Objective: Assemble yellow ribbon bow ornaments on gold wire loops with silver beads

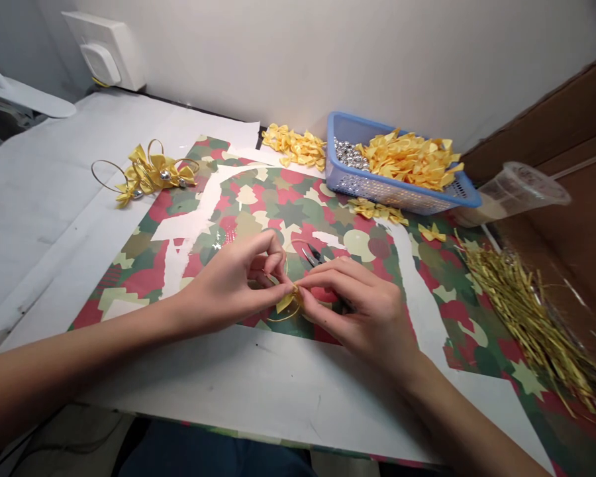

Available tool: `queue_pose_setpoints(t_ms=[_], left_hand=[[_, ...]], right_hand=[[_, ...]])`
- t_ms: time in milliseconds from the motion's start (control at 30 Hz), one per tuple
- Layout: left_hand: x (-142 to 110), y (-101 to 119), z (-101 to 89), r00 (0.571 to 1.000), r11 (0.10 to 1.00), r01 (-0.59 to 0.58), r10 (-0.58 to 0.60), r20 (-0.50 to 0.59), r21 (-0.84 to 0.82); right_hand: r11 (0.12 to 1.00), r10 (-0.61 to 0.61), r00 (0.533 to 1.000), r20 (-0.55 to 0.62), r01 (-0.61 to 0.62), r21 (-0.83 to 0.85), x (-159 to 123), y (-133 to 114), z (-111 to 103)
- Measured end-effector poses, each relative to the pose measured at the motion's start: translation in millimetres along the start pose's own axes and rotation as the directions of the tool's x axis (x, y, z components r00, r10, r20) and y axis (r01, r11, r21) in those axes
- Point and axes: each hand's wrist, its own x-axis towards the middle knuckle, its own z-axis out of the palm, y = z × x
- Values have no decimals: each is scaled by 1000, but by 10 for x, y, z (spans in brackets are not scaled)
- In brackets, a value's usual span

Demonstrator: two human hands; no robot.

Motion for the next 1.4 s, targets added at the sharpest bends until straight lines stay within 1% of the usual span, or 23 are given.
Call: queue_pose_setpoints(t_ms=[233,500,700,867,933,1033,1167,1267,1400], left_hand=[[7,47,-2,999,999,-34,34,12,7],[11,41,-1,999,999,-39,39,15,35],[16,35,-8,999,998,-51,51,7,44],[15,40,-12,999,997,-43,44,-21,66],[11,41,-12,999,997,-41,43,-20,63],[3,40,-17,999,999,-38,38,7,35],[-1,41,-24,999,1000,-18,18,29,20],[4,39,-17,999,1000,-6,6,40,-5],[6,23,-3,997,998,46,-44,69,-39]], right_hand=[[998,-38,997,-72,35,-49,7,-20,20],[998,-16,996,-92,11,-58,-1,-35,41],[998,1,996,-85,-6,-55,9,-51,23],[998,40,991,-124,-46,-42,10,8,-28],[999,13,995,-98,-16,-30,10,40,-54],[997,-76,997,-23,75,-29,13,63,-76],[985,-168,986,10,168,-39,21,55,-75],[981,-190,982,19,190,-31,24,50,-65],[977,-209,978,7,209,-27,26,57,-56]])
